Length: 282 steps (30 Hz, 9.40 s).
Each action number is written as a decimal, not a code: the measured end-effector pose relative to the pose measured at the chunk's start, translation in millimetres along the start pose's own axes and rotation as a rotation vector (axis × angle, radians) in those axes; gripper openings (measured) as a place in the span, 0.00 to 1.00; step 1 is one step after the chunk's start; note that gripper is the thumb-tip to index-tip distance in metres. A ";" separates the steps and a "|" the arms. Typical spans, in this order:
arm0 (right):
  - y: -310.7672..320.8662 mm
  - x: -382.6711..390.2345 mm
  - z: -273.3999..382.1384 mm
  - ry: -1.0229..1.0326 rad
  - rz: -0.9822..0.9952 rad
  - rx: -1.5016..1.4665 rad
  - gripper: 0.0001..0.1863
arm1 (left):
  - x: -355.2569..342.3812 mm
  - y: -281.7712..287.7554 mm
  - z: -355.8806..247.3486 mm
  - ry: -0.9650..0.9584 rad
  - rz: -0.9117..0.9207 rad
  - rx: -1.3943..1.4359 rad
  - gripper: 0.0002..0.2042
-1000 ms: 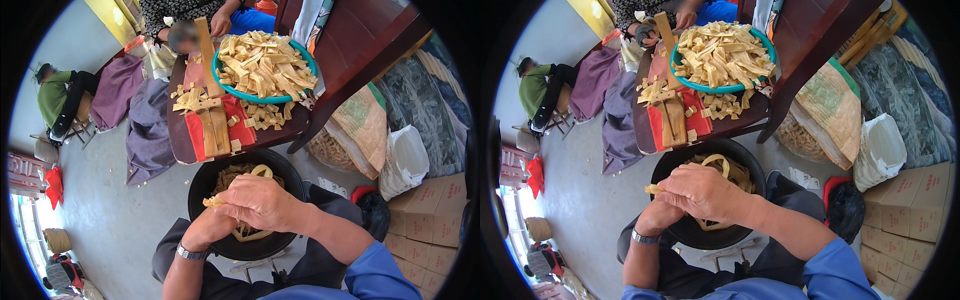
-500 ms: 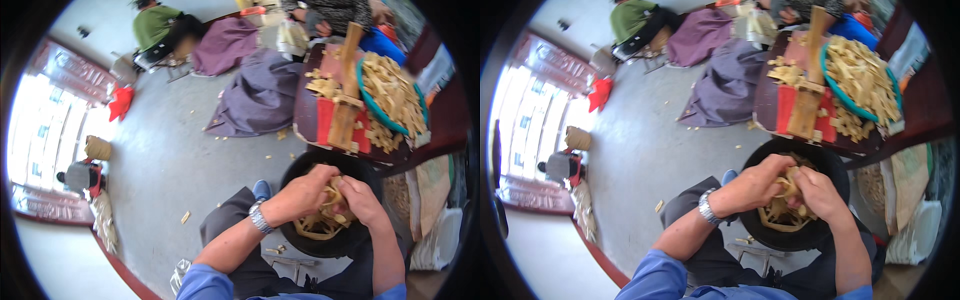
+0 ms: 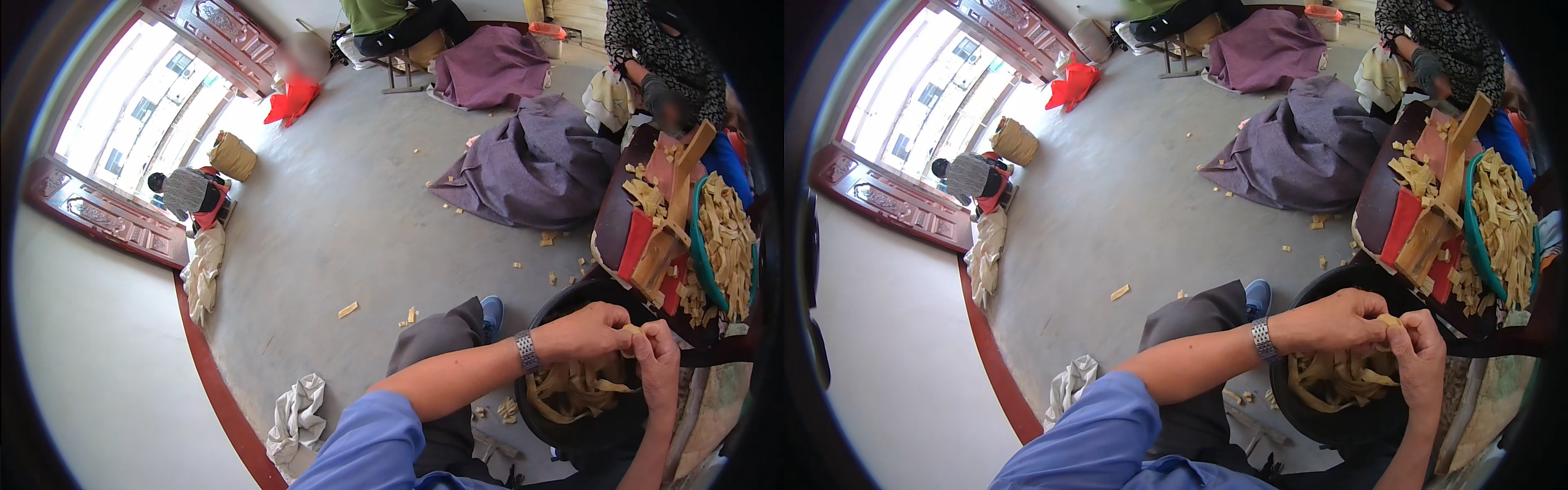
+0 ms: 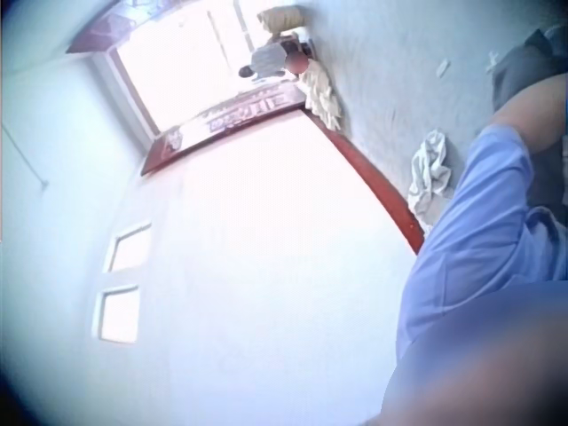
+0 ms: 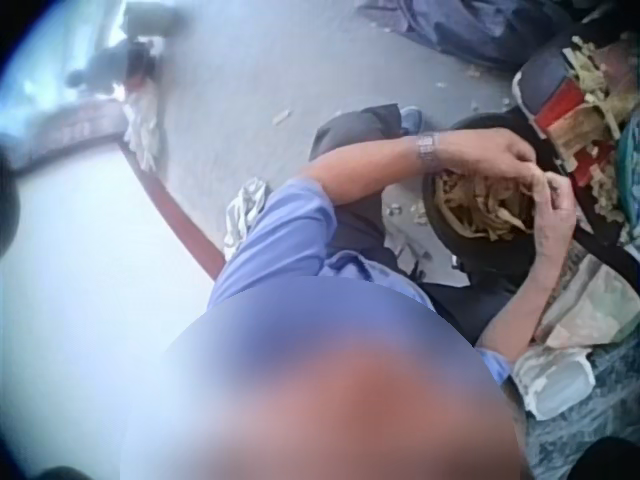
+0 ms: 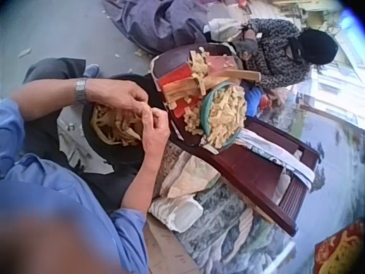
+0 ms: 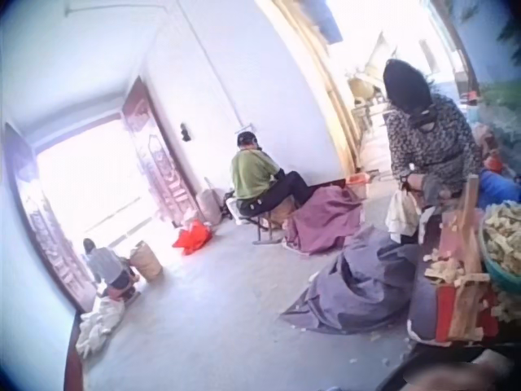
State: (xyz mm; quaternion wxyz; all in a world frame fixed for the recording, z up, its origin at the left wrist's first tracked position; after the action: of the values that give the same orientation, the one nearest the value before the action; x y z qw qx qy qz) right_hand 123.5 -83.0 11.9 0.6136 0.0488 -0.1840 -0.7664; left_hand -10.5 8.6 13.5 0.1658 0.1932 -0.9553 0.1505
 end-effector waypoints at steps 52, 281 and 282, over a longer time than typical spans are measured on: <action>-10.5 12.9 -3.0 0.085 0.097 0.410 0.14 | -6.3 -26.9 13.5 -0.369 -0.085 -0.994 0.10; 81.1 -50.9 -5.3 0.442 -0.539 0.722 0.12 | -113.4 45.2 -67.0 -0.366 -0.437 -0.182 0.06; 81.6 -52.3 -6.9 0.434 -0.582 0.718 0.10 | -116.2 44.8 -64.6 -0.365 -0.438 -0.222 0.06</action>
State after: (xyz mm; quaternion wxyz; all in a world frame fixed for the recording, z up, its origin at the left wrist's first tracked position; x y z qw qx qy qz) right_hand 213.5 -49.0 25.5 0.3435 0.4636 -0.2828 -0.7662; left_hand 88.6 107.8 18.0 0.0400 0.3992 -0.9154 -0.0314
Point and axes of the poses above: each hand's wrist, its own x-axis away from the middle knuckle, its own y-axis out of the back of the hand, z = x × y, the point moved 6 cm from there along -x, towards the middle knuckle, and after that the axes turned 8 degrees about x, right-handed, at the moved point
